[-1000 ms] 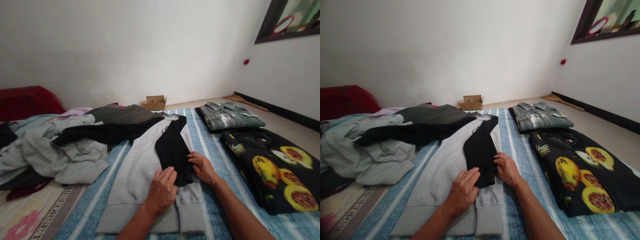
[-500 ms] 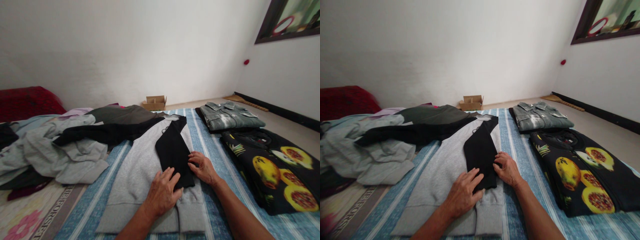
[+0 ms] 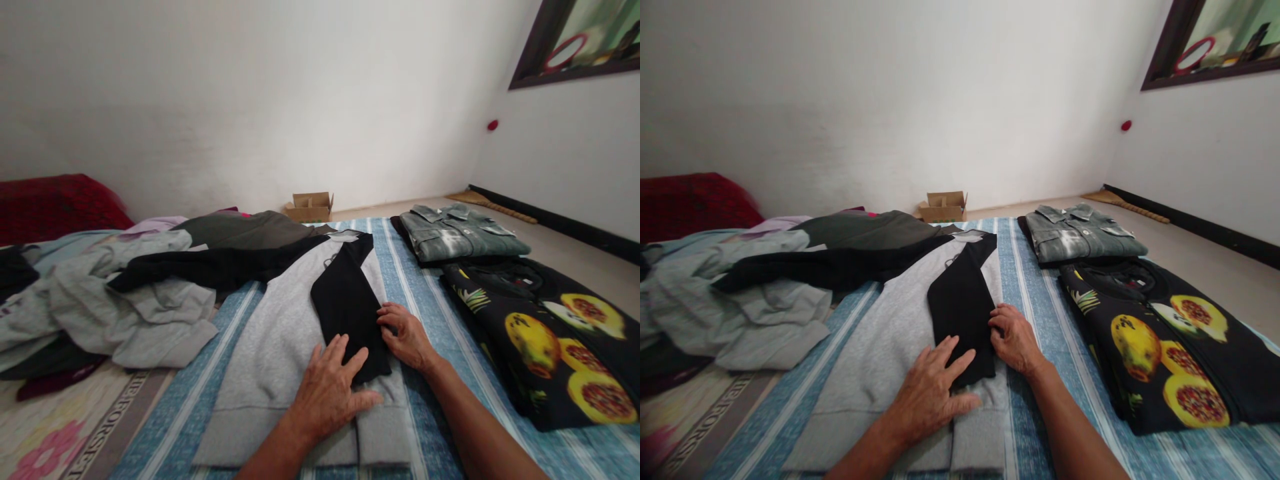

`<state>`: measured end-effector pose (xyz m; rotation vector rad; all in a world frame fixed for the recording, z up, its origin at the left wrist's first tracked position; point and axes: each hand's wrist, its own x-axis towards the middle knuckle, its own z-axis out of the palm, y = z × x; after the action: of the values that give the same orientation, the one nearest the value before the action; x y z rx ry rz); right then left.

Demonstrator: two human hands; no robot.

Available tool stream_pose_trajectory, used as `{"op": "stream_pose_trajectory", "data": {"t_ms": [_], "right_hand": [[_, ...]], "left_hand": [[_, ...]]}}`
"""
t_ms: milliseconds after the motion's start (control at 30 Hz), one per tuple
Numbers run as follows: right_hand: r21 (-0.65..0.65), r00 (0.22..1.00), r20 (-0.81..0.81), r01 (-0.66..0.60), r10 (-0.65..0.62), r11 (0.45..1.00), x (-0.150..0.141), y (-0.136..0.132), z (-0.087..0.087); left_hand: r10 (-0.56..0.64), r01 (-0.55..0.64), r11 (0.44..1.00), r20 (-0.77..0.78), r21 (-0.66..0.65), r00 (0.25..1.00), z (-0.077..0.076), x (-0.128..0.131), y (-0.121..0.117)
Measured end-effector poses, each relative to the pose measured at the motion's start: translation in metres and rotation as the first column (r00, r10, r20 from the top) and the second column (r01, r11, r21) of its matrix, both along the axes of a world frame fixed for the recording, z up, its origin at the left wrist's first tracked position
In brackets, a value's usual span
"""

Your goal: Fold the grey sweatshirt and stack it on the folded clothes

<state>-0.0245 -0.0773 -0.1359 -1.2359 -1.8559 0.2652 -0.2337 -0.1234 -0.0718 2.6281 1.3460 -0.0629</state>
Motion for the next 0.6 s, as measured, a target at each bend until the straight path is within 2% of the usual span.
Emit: {"op": "stream_pose_trajectory", "data": {"t_ms": [100, 200, 267, 333, 433, 600], "right_hand": [[0.092, 0.999, -0.031, 0.022, -0.019, 0.996, -0.008, -0.005, 0.01], [0.152, 0.997, -0.043, -0.054, 0.061, 0.987, -0.022, -0.013, 0.021], [0.107, 0.991, 0.003, -0.131, 0.132, 0.986, -0.032, -0.017, 0.025], [0.03, 0.986, 0.078, -0.148, 0.145, 0.989, -0.04, -0.02, 0.025], [-0.056, 0.98, 0.184, -0.071, 0.08, 0.996, -0.045, -0.02, 0.019], [-0.068, 0.967, 0.253, -0.022, 0.039, 0.997, -0.045, -0.017, 0.01]], "left_hand": [[0.001, -0.001, 1.0, -0.009, -0.003, 1.0, -0.001, 0.001, 0.0], [-0.001, 0.001, 1.0, 0.0, 0.004, 1.0, -0.002, 0.002, 0.0], [0.0, 0.0, 1.0, -0.002, 0.003, 1.0, -0.002, 0.002, -0.001], [0.006, -0.006, 1.0, -0.008, -0.011, 1.0, -0.001, 0.003, -0.002], [0.012, -0.012, 0.999, -0.002, -0.052, 1.0, -0.001, 0.001, -0.004], [-0.019, 0.018, 0.992, -0.009, -0.124, 1.0, -0.005, -0.005, -0.006]]}}
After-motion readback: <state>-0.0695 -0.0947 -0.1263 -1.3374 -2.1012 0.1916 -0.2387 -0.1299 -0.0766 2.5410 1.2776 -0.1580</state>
